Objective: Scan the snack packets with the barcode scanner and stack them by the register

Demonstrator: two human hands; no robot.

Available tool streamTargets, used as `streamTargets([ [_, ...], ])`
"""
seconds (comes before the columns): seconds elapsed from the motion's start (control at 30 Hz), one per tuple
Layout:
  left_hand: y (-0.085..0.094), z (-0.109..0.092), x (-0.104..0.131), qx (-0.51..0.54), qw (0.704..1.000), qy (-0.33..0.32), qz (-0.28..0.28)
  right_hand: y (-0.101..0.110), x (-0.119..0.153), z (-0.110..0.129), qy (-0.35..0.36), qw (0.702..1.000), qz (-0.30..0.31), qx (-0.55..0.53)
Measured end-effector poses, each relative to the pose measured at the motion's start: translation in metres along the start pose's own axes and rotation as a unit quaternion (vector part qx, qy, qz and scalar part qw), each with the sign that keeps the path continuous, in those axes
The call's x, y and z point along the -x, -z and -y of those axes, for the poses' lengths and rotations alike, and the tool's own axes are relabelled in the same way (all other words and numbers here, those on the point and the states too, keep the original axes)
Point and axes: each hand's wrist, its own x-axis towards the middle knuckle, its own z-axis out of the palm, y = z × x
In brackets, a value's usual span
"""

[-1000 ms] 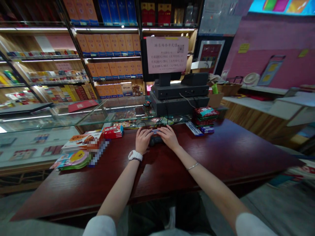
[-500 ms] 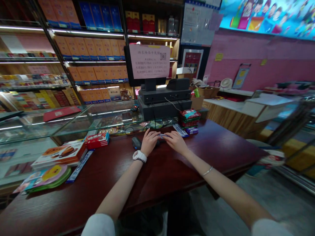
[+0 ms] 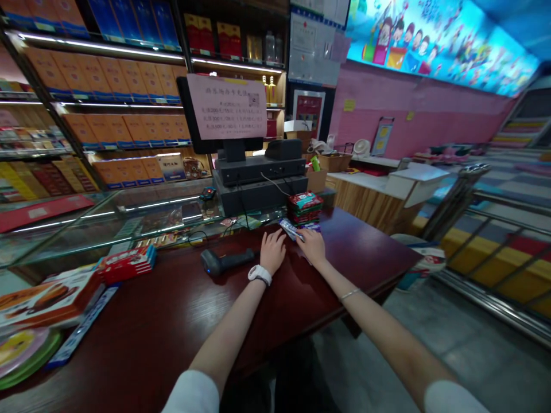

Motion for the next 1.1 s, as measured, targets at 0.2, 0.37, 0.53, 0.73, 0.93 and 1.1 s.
streamTargets([
  [0.2,-0.032,-0.014,-0.010,0.000,0.998,0.049,0.050,-0.011,-0.013,-0.005,-0.098,0.991,0.074,0.056],
  [0.37,-0.050,-0.018,-0.021,-0.006,0.994,0.081,0.078,-0.023,-0.019,-0.004,-0.136,0.984,0.080,0.083],
  [0.53,-0.062,-0.016,-0.027,-0.004,0.990,0.094,0.108,-0.031,-0.023,-0.003,-0.160,0.977,0.103,0.101],
  [0.73,-0.067,-0.010,-0.021,0.002,0.990,0.072,0.118,-0.036,-0.024,0.001,-0.151,0.973,0.136,0.108],
  [0.93,-0.069,-0.009,-0.021,0.001,0.991,0.075,0.112,-0.034,-0.021,0.001,-0.120,0.971,0.170,0.118],
  [1.1,-0.072,-0.010,-0.021,0.005,0.991,0.081,0.107,-0.032,-0.018,-0.005,-0.103,0.970,0.188,0.115],
])
